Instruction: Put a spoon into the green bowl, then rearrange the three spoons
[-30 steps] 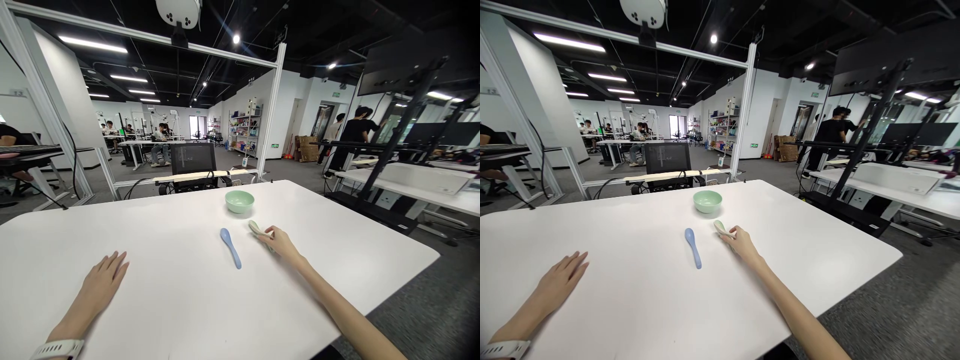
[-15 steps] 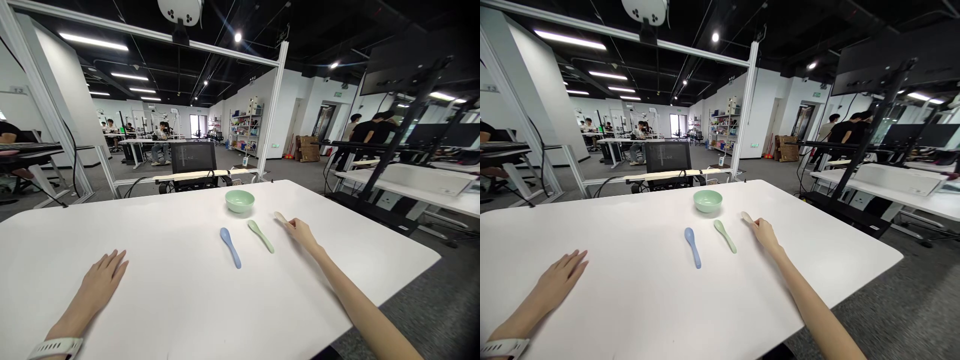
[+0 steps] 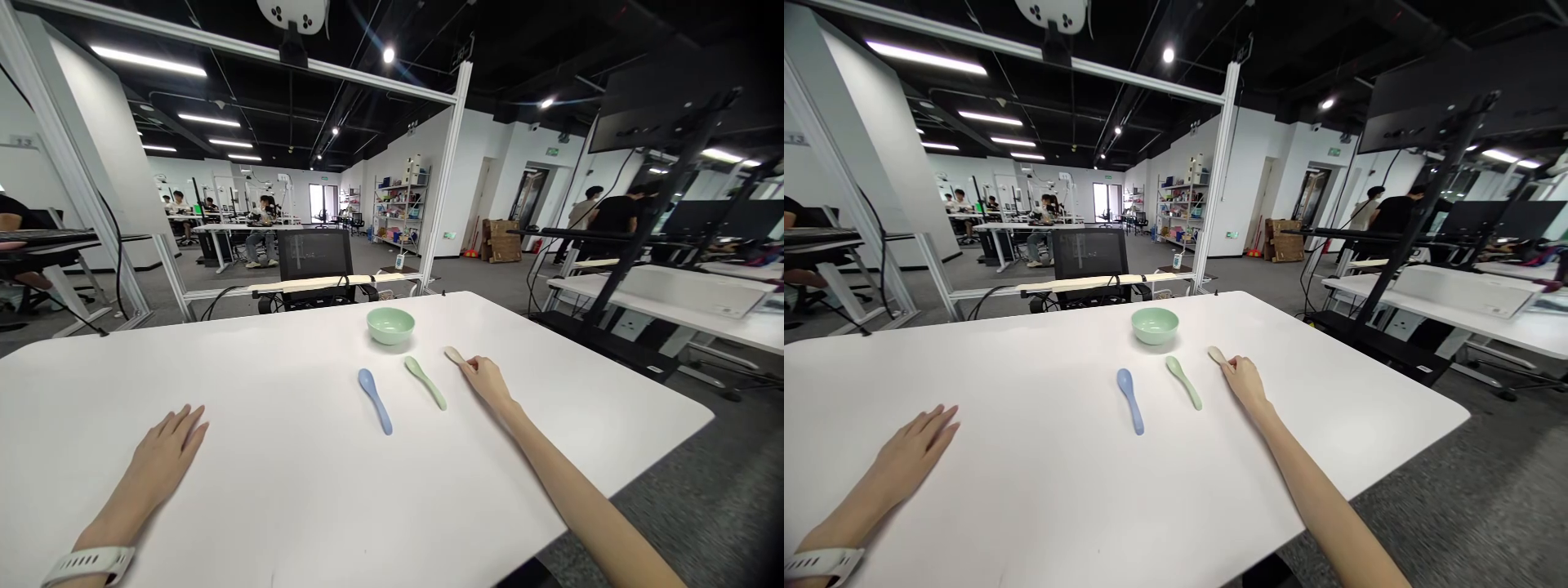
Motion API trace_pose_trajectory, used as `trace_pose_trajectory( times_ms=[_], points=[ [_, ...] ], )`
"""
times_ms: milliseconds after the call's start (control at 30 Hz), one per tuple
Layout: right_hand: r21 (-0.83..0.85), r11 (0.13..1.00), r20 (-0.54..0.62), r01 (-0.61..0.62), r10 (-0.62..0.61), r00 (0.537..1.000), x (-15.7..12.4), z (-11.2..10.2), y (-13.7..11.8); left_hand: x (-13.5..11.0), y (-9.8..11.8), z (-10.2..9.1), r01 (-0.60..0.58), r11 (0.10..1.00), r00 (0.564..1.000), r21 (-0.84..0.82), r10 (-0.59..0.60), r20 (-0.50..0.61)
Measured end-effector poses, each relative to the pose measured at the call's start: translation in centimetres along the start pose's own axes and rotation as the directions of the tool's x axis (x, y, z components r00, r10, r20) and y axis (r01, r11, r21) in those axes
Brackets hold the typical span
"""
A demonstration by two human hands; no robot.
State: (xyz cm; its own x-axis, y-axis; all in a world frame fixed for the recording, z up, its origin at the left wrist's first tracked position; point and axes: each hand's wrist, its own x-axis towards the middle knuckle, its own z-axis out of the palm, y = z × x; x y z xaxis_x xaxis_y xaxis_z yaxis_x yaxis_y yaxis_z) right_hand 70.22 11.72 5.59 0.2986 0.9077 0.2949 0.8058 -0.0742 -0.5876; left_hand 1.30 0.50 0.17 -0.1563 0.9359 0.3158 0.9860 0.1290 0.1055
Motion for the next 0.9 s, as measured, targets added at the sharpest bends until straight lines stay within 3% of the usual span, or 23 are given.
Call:
trace_pose_trajectory(
  times_ms=[433,900],
  points=[
    [-0.071,0.997,-0.016,0.011,-0.012,1.000,0.00,0.30,-0.03,0.11,-0.48,0.44,-0.002,1.000,1.000,-0.020,0.001,-0.028],
    [-0.084,0.996,0.004,-0.004,0.005,1.000,0.01,0.35,0.05,-0.09,0.05,-0.30,-0.013,0.999,0.999,-0.035,0.011,-0.046]
  ],
)
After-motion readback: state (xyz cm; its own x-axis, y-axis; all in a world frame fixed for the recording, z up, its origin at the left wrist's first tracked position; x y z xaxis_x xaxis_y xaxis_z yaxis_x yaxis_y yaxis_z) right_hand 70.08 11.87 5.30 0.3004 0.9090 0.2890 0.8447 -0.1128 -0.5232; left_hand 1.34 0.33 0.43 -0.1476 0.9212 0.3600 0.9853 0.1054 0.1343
